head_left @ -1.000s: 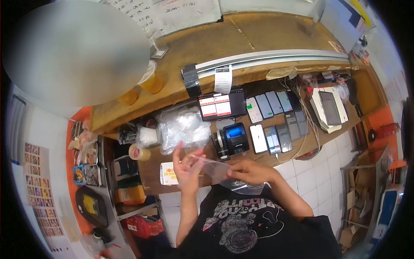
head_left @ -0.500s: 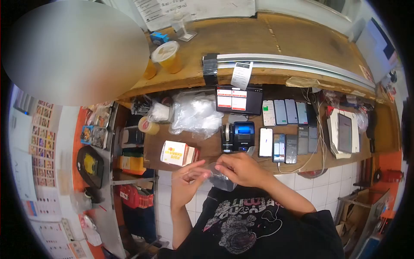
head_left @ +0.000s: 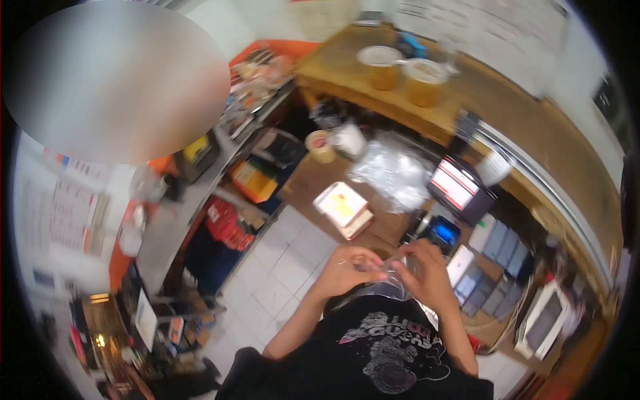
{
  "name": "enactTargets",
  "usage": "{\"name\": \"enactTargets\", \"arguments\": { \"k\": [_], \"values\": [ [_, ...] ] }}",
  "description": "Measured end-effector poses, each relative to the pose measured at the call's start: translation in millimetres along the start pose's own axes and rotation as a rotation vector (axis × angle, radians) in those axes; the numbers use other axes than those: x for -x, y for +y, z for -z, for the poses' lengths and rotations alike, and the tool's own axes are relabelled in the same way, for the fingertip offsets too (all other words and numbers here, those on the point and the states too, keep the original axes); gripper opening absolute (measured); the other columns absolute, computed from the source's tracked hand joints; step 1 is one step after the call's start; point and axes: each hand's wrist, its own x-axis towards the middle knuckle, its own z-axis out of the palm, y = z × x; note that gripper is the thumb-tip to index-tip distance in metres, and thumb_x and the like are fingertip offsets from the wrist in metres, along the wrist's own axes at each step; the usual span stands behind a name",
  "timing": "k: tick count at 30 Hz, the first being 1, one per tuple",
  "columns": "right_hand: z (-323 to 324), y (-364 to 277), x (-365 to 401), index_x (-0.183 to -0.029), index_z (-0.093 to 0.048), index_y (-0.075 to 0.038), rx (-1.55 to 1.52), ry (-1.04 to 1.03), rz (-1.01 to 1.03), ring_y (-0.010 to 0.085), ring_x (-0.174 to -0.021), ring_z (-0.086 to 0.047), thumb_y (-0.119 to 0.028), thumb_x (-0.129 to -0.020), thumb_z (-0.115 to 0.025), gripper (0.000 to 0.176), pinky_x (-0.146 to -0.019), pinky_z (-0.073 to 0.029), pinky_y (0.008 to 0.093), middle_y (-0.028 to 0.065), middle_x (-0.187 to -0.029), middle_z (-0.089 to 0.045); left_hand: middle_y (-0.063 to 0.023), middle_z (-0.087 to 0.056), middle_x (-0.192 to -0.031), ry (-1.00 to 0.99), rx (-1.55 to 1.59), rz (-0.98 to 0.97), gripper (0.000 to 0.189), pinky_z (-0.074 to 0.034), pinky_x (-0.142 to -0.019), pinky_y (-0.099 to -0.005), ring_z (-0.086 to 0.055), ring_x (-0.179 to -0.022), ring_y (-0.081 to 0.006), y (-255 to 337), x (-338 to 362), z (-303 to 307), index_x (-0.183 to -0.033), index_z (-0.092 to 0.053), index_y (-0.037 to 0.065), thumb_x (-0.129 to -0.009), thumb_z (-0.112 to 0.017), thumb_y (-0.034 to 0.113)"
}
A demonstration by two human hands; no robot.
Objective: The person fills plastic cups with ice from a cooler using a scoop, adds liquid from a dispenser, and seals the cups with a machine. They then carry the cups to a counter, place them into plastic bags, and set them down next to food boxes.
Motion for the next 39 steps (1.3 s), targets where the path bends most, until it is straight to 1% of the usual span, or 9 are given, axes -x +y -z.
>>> {"name": "enactTargets", "arguments": {
  "k": [2,4,6,14,17,27,32,34,39],
  "values": [
    [0,-18,-5,-0.103,-0.067,0.000,0.104,0.009,0.015,0.0381,-0.082,-0.067,-0.017,-0.094,-0.080,0.023,-0.074,-0.052,0.0451,0.0170,-0.091,-0.068,-0.0065,-0.078,-0.092,0.112,-0.118,-0.114,0.027,-0.056,-0.073,-0.0242,-0.072,-0.082,-0.0104,-7,6,-4,-0.106,-0.077,0.001,-0.085,-0.091,0.010],
    [-2,-27,-2,-0.105,-0.067,0.001,0.222,0.036,0.021,0.0378,-0.087,-0.068,-0.016,-0.092,-0.081,0.026,-0.078,-0.053,0.0438,0.0170,-0.096,-0.069,-0.0025,-0.074,-0.085,0.191,0.253,0.049,0.028,-0.053,-0.069,-0.0239,-0.068,-0.077,-0.0088,-12,10,-9,-0.097,-0.073,0.003,-0.082,-0.095,0.013],
    [-6,-31,8,-0.106,-0.066,0.002,-0.274,-0.341,-0.288,0.0357,-0.089,-0.070,-0.016,-0.090,-0.083,0.029,-0.081,-0.055,0.0414,0.0172,-0.095,-0.069,-0.0030,-0.074,-0.086,0.270,0.342,0.014,0.026,-0.053,-0.069,-0.0251,-0.067,-0.079,-0.0081,-20,19,-19,-0.095,-0.070,0.003,-0.082,-0.092,0.007],
    [-27,-29,22,-0.090,-0.069,0.000,-0.679,-0.613,-0.733,0.0056,-0.081,-0.062,-0.003,-0.090,-0.084,0.015,-0.073,-0.048,0.0222,0.0001,-0.085,-0.070,-0.0032,-0.067,-0.079,0.215,-0.061,-0.238,0.040,-0.052,-0.067,-0.0312,-0.064,-0.073,-0.0121,-47,49,-23,-0.094,-0.063,0.003,-0.074,-0.096,0.016],
    [-37,-20,31,-0.088,-0.068,-0.001,-0.678,-0.654,-0.669,0.0038,-0.072,-0.057,-0.002,-0.089,-0.084,0.016,-0.065,-0.044,0.0210,-0.0031,-0.078,-0.066,-0.0031,-0.066,-0.076,-0.099,0.302,-0.089,0.048,-0.050,-0.064,-0.0306,-0.064,-0.070,-0.0124,-53,53,-17,-0.090,-0.062,0.004,-0.069,-0.101,0.024],
    [-35,-11,51,-0.087,-0.065,0.001,-0.164,-0.554,-0.384,0.0110,-0.063,-0.049,0.007,-0.074,-0.072,0.015,-0.059,-0.041,0.0274,0.0010,-0.066,-0.052,-0.0092,-0.067,-0.080,0.300,-0.037,-0.125,0.020,-0.049,-0.063,-0.0348,-0.067,-0.072,-0.0209,-90,70,-25,-0.086,-0.063,0.002,-0.075,-0.080,0.003],
    [-36,8,73,-0.086,-0.065,0.000,-0.241,-0.300,-0.364,0.0155,-0.072,-0.053,0.007,-0.073,-0.068,0.016,-0.064,-0.046,0.0294,0.0068,-0.085,-0.060,-0.0159,-0.064,-0.123,0.252,-0.306,-0.480,0.029,-0.053,-0.093,-0.0454,-0.065,-0.111,-0.0337,-59,62,-31,-0.107,-0.066,0.003,-0.080,-0.066,-0.005],
    [-30,9,75,-0.091,-0.069,0.000,-0.325,-0.222,-0.398,0.0242,-0.082,-0.067,0.004,-0.078,-0.075,0.015,-0.074,-0.056,0.0337,0.0117,-0.093,-0.067,-0.0144,-0.063,-0.138,0.135,-0.307,-0.400,0.041,-0.050,-0.108,-0.0443,-0.061,-0.131,-0.0336,-34,58,-31,-0.129,-0.068,0.005,-0.089,-0.068,-0.002],
    [6,-8,79,-0.098,-0.074,-0.002,-0.317,-0.180,-0.389,0.0341,-0.079,-0.070,-0.015,-0.091,-0.076,0.015,-0.075,-0.055,0.0451,0.0183,-0.088,-0.072,-0.0153,-0.075,-0.111,-0.003,-0.268,-0.419,0.027,-0.057,-0.087,-0.0332,-0.072,-0.102,-0.0290,1,28,-63,-0.112,-0.077,0.000,-0.089,-0.063,-0.005]
  ]
}}
